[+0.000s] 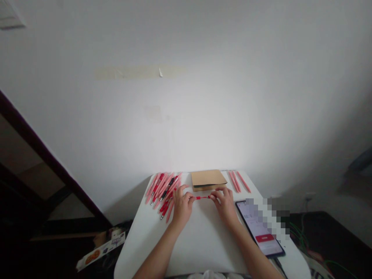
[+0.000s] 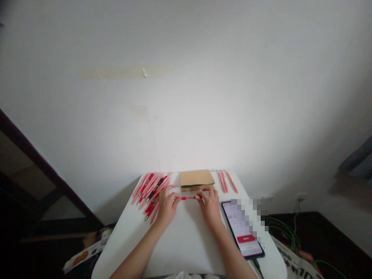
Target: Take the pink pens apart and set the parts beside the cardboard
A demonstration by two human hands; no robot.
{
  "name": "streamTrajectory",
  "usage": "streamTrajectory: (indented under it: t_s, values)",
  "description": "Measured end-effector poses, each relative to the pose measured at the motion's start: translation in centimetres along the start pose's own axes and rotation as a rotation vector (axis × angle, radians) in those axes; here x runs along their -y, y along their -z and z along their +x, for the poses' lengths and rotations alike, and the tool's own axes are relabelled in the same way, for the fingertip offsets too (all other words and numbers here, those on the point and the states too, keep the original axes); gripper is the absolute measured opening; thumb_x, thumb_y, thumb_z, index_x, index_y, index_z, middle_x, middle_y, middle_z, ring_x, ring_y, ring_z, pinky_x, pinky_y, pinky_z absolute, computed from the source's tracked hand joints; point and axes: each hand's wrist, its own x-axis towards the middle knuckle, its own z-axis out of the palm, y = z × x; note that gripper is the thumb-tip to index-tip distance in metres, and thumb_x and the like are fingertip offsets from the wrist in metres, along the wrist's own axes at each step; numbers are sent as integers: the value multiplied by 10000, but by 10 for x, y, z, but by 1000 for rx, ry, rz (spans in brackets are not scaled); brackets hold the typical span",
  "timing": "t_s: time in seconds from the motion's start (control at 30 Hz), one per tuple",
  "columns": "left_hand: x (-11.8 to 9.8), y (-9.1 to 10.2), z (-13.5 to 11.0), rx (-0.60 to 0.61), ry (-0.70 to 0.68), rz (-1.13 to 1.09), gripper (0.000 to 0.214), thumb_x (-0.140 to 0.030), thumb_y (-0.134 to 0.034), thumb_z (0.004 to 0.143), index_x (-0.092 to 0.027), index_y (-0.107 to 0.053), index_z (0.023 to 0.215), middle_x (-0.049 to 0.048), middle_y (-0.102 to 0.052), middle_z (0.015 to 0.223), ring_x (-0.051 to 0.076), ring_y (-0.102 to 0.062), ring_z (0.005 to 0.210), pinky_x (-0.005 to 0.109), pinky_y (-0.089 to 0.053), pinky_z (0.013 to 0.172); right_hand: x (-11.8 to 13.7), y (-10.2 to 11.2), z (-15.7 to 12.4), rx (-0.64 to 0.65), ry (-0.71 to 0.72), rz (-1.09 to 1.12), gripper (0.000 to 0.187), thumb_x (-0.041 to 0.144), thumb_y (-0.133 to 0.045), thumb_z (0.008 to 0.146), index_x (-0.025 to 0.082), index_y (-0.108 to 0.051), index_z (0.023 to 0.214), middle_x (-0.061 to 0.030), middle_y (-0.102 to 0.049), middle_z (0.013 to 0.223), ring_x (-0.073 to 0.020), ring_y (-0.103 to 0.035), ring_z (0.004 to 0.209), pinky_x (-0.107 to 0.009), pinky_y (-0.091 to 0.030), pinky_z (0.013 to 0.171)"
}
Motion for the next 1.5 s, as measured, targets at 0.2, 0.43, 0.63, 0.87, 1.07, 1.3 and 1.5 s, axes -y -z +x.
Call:
streamTrajectory:
  t_s: [0.2,0.43,0.63,0.87,1.07,1.3,1.5]
  values:
    - [-1,-1,0,-2,-19,-13,115,-228,-591,857,-207,-639,754,81,-564,1179,283,-490,1129,528,-421,972,-1,0,0,26,-17,12,295,440,-459,959,267,-685,880,-81,-564,1049,-262,-487,1019,-440,-463,881]
    - [1,0,0,0,-20,-9,152,-291,-568,887,-213,-649,787,81,-560,1173,273,-491,1135,517,-405,991,-1,0,0,18,-38,32,288,437,-457,961,265,-678,892,-77,-550,1034,-259,-484,1015,-439,-460,883]
    - [0,0,0,27,-15,-26,208,-318,-495,934,-224,-656,842,69,-591,1134,248,-515,1116,518,-383,1003,0,2,1,-6,-40,48,278,444,-471,955,272,-687,913,-81,-553,1042,-257,-486,1014,-441,-460,885]
    - [2,0,-1,23,7,0,207,-331,-535,912,-219,-672,803,74,-595,1139,261,-505,1115,519,-402,985,0,2,1,-32,-26,71,259,426,-494,948,268,-694,904,-82,-562,1044,-257,-483,1026,-429,-460,887]
    - [3,0,0,2,-11,-4,149,-274,-585,880,-219,-678,777,74,-589,1142,268,-502,1114,510,-422,972,1,3,1,-47,-16,83,201,388,-533,935,280,-698,901,-76,-571,1042,-258,-485,1020,-421,-454,884]
    - [5,-1,2,-71,-30,-71,88,-264,-677,819,-224,-707,746,69,-577,1160,265,-505,1115,489,-443,969,0,2,1,-5,-41,116,203,383,-529,936,278,-690,871,-70,-576,1001,-261,-476,1006,-426,-450,873]
    - [2,3,4,-66,-18,-70,95,-285,-693,807,-237,-726,733,70,-554,1243,285,-482,1180,524,-415,1005,-2,0,-1,22,-82,147,258,425,-497,946,266,-668,836,-69,-563,974,-260,-472,978,-429,-446,867]
